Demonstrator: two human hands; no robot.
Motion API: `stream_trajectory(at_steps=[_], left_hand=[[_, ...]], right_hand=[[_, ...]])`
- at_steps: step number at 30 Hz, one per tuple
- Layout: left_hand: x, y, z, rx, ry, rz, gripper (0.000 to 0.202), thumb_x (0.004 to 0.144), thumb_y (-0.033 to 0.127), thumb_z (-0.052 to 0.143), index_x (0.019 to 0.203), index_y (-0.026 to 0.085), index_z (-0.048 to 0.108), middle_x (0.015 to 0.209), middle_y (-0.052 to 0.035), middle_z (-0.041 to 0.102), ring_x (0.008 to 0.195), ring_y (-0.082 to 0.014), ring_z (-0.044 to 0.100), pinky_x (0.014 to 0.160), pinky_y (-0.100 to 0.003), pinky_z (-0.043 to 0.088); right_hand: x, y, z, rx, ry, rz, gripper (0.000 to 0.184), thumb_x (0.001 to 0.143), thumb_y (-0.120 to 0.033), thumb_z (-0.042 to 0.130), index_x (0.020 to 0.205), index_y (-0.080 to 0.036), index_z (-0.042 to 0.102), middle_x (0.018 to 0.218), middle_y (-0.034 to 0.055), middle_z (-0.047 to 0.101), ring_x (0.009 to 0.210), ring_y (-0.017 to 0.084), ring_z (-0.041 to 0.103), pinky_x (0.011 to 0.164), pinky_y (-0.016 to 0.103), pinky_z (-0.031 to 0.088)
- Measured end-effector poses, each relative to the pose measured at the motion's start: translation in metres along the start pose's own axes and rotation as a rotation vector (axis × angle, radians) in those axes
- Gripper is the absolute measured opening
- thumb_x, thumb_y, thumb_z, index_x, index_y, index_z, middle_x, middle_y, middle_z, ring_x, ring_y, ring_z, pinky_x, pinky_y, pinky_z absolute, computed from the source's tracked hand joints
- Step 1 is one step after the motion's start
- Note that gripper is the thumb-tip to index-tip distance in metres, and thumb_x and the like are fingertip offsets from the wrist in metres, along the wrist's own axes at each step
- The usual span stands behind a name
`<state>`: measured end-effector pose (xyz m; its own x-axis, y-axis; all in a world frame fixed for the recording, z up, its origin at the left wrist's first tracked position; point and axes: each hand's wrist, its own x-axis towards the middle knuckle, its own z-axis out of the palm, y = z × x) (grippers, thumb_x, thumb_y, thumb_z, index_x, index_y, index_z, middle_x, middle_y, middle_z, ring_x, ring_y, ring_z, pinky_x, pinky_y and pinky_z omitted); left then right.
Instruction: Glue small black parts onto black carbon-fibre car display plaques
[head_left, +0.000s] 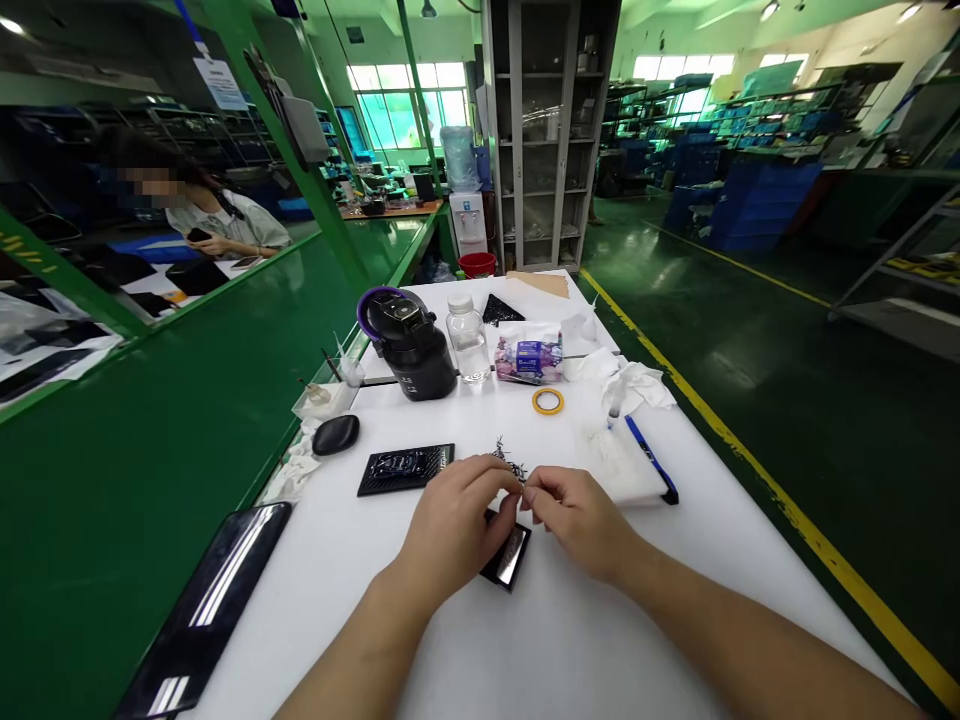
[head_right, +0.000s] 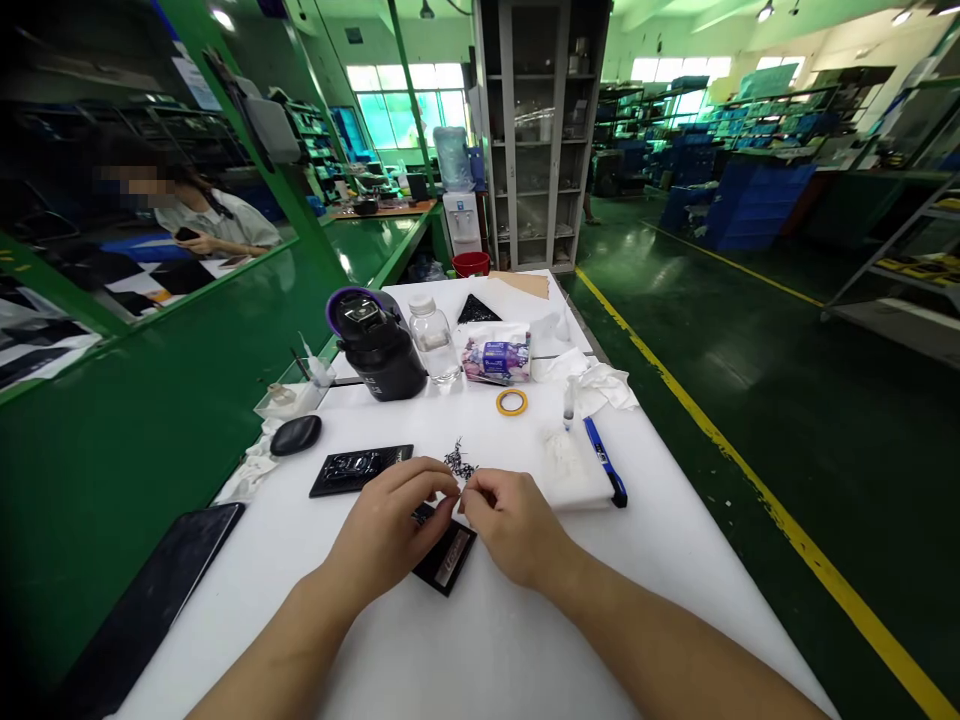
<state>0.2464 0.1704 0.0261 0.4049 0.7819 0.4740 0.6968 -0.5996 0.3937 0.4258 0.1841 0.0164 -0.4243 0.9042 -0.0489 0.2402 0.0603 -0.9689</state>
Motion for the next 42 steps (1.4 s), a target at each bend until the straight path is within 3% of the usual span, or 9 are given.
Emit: stream_trajectory(at_steps=[5,13,19,29,35,42], left_hand=[[0.002,-0.001,-0.003,-0.249,-0.134,-0.136,0.014,0.094,0.013,0.044,0.088,0.021,0.054,0.091,-0.0017,0.061,0.080,-0.0130,0.057,0.073,-0.028,0.049],[-0.002,0.001,0.002,-0.223,0.011,-0.085,0.011,0.091,0.012,0.050,0.089,0.021,0.056,0.091,-0.0020,0.061,0.078,-0.0116,0.057,0.068,-0.024,0.048],[-0.002,0.001,0.005,-0.228,0.025,-0.081,0.011,0.088,0.011,0.051,0.086,0.021,0.056,0.088,-0.0013,0.062,0.073,-0.0114,0.054,0.063,-0.023,0.045],[-0.002,0.017,0.001,-0.418,-0.146,-0.401,0.013,0.096,0.023,0.042,0.084,0.023,0.048,0.080,0.0009,0.052,0.069,-0.0142,0.045,0.062,-0.028,0.039],[-0.005,0.024,-0.004,-0.488,-0.247,-0.370,0.021,0.102,0.034,0.028,0.089,0.024,0.040,0.089,-0.0010,0.049,0.076,-0.0165,0.043,0.070,-0.033,0.039],[-0.005,0.030,-0.001,-0.590,-0.218,-0.447,0.028,0.102,0.042,0.029,0.084,0.023,0.038,0.082,0.0008,0.044,0.072,-0.0158,0.038,0.068,-0.032,0.036]], right_hand=[[-0.006,-0.002,-0.001,-0.164,0.063,-0.224,0.024,0.093,-0.024,0.045,0.069,-0.020,0.046,0.064,-0.0036,0.046,0.061,0.013,0.041,0.058,0.027,0.032],[-0.007,-0.002,-0.003,-0.161,0.189,-0.245,0.007,0.087,-0.021,0.055,0.081,-0.019,0.058,0.070,-0.0012,0.057,0.061,0.013,0.049,0.058,0.027,0.039],[-0.008,-0.002,-0.001,-0.166,0.205,-0.263,0.008,0.084,-0.017,0.055,0.077,-0.019,0.058,0.066,-0.0027,0.055,0.058,0.011,0.048,0.055,0.025,0.039],[-0.009,0.001,0.001,-0.119,0.186,-0.268,0.010,0.081,-0.016,0.054,0.072,-0.020,0.053,0.061,-0.0048,0.049,0.056,0.010,0.043,0.053,0.023,0.036],[-0.011,0.003,0.005,-0.254,0.265,-0.521,0.012,0.077,-0.008,0.051,0.074,-0.020,0.050,0.066,-0.0041,0.050,0.057,0.009,0.044,0.055,0.022,0.036],[-0.009,0.005,0.010,-0.531,0.433,-0.748,0.016,0.079,-0.005,0.046,0.071,-0.020,0.047,0.064,-0.0017,0.048,0.059,0.012,0.044,0.056,0.026,0.034]])
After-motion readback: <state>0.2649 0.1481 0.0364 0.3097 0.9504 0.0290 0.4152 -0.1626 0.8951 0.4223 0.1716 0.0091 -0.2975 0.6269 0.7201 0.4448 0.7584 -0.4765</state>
